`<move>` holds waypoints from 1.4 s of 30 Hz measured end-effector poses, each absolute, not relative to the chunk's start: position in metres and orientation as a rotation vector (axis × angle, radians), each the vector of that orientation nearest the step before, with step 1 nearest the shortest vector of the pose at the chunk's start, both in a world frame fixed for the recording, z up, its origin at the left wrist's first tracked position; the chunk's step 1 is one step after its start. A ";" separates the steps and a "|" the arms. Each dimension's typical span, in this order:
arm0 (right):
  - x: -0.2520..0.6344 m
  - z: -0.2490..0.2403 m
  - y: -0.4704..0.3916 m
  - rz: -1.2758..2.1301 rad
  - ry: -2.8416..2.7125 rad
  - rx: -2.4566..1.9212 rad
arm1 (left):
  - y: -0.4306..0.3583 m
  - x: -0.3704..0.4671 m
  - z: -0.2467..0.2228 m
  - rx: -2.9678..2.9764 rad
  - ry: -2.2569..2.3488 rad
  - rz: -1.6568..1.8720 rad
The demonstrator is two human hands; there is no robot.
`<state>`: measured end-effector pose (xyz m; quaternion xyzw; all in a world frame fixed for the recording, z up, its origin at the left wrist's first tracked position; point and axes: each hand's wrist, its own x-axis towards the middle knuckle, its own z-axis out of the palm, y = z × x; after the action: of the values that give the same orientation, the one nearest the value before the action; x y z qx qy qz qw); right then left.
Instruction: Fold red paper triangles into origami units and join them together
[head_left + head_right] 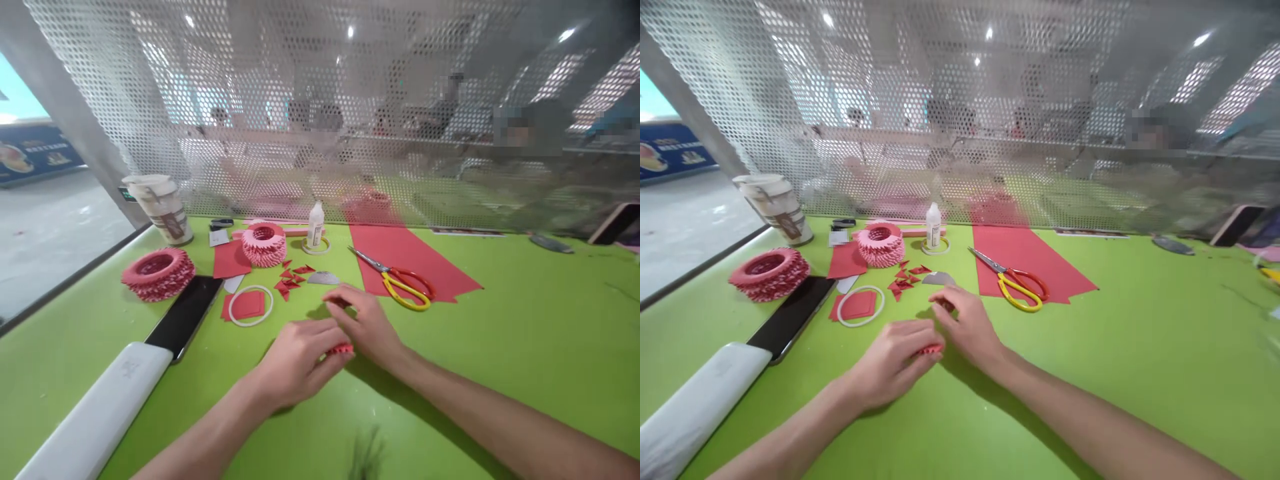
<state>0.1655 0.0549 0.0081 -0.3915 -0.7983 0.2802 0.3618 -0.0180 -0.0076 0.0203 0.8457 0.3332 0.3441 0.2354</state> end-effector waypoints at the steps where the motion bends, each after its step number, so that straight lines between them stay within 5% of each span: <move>1: 0.156 0.009 0.064 0.699 -2.183 -1.001 | -0.007 -0.018 0.019 2.342 0.907 0.987; 10: 0.087 0.000 0.108 0.312 -2.264 -1.125 | -0.003 -0.022 0.018 2.541 0.919 1.097; 24: 0.179 0.005 0.049 1.166 -1.674 -0.941 | 0.002 -0.019 0.022 1.865 1.212 1.088; 42: 0.191 0.002 0.008 0.859 -1.771 -0.744 | -0.006 -0.031 0.027 1.865 0.740 0.883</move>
<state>0.1914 0.0076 0.0015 -0.3069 -0.7309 0.3545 0.4958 -0.0313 -0.0058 0.0274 0.7568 0.3003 0.3581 0.4569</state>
